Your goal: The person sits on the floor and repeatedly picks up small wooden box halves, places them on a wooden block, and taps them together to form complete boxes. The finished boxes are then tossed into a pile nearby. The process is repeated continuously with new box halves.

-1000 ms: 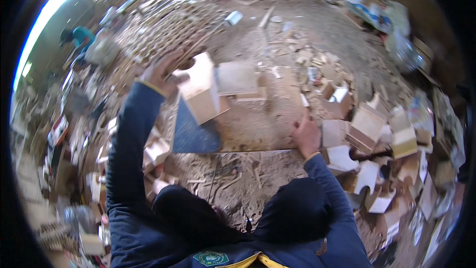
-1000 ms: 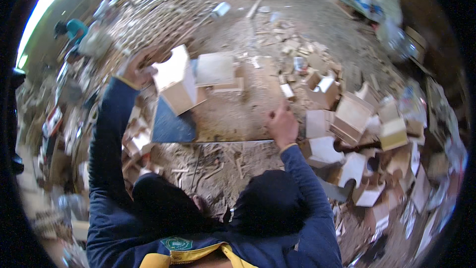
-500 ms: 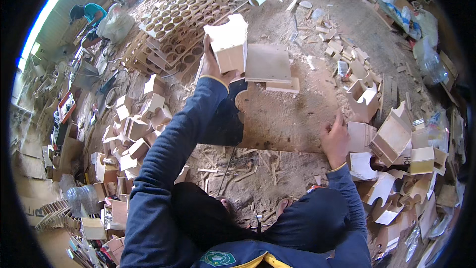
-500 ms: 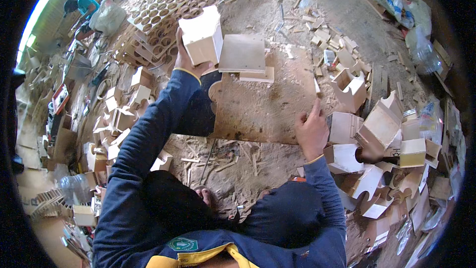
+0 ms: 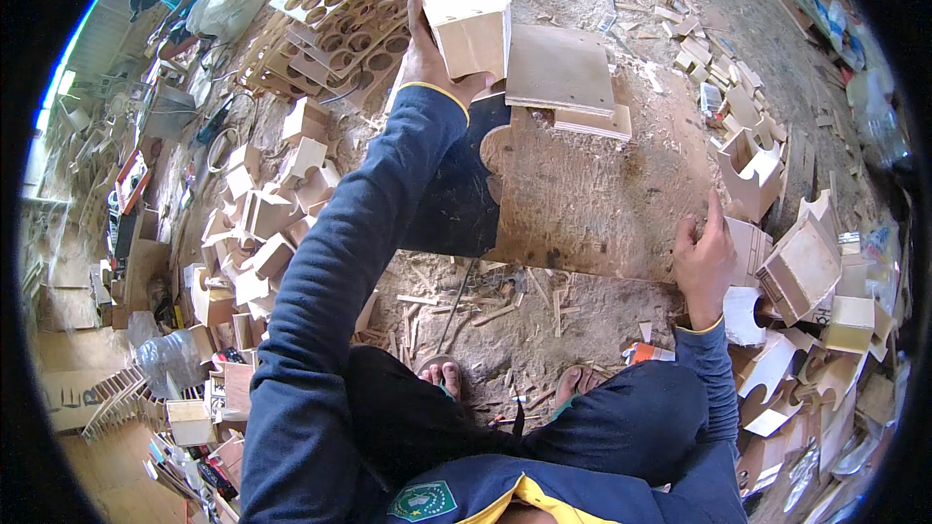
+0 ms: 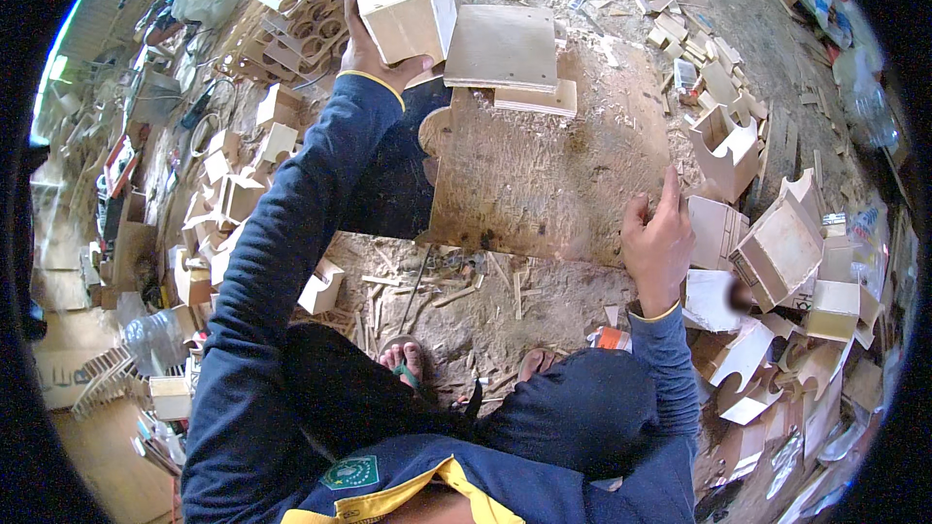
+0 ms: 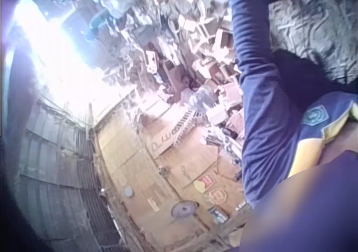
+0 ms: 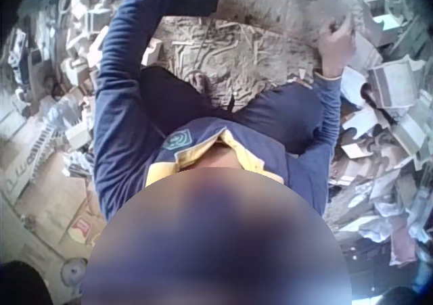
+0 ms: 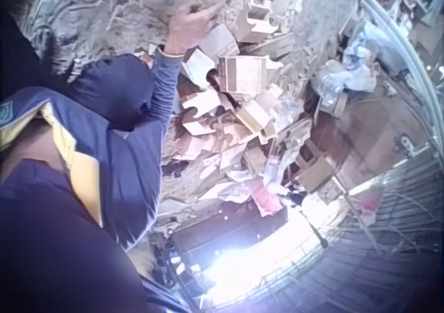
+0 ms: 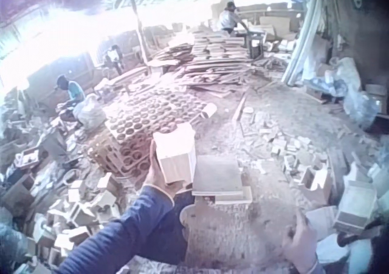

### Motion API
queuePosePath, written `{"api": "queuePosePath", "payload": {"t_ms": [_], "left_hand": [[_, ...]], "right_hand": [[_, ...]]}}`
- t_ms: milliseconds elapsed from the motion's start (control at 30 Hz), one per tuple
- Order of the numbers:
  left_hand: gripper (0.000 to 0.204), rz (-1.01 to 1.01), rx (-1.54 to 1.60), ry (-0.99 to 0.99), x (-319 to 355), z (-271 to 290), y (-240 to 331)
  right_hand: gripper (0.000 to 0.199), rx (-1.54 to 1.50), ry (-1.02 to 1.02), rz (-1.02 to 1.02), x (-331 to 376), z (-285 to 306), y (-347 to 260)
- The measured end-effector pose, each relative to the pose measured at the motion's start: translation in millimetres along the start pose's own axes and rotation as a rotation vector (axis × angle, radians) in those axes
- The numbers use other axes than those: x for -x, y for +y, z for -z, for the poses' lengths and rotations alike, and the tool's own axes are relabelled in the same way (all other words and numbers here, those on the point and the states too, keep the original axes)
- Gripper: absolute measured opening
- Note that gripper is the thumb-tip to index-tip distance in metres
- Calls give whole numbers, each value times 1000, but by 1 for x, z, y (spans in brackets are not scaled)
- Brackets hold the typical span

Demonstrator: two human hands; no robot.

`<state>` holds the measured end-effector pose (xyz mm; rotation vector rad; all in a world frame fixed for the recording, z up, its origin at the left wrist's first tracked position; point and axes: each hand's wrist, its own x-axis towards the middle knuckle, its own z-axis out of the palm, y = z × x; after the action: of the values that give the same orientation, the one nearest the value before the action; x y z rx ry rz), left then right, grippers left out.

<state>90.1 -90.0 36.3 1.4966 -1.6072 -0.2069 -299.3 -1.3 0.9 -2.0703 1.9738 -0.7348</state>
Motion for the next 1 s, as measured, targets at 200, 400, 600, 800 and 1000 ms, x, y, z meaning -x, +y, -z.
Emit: {"api": "queuePosePath", "payload": {"t_ms": [200, 400, 600, 800, 1000], "left_hand": [[135, -48, -24, 27, 1, -2, 1], [136, -49, -74, 45, 2, -2, 5], [135, 28, -50, 21, 2, -1, 11], [135, 71, -88, -9, 1, 1, 12], [136, 115, -77, -8, -2, 1, 18]], "right_hand": [[52, -19, 36, 30, 3, -3, 3], [55, 6, 26, 53, 4, 0, 3], [56, -15, 32, 55, 3, 2, -2], [57, -32, 53, 75, 4, 2, -2], [57, -30, 45, 75, 4, 2, 0]]}}
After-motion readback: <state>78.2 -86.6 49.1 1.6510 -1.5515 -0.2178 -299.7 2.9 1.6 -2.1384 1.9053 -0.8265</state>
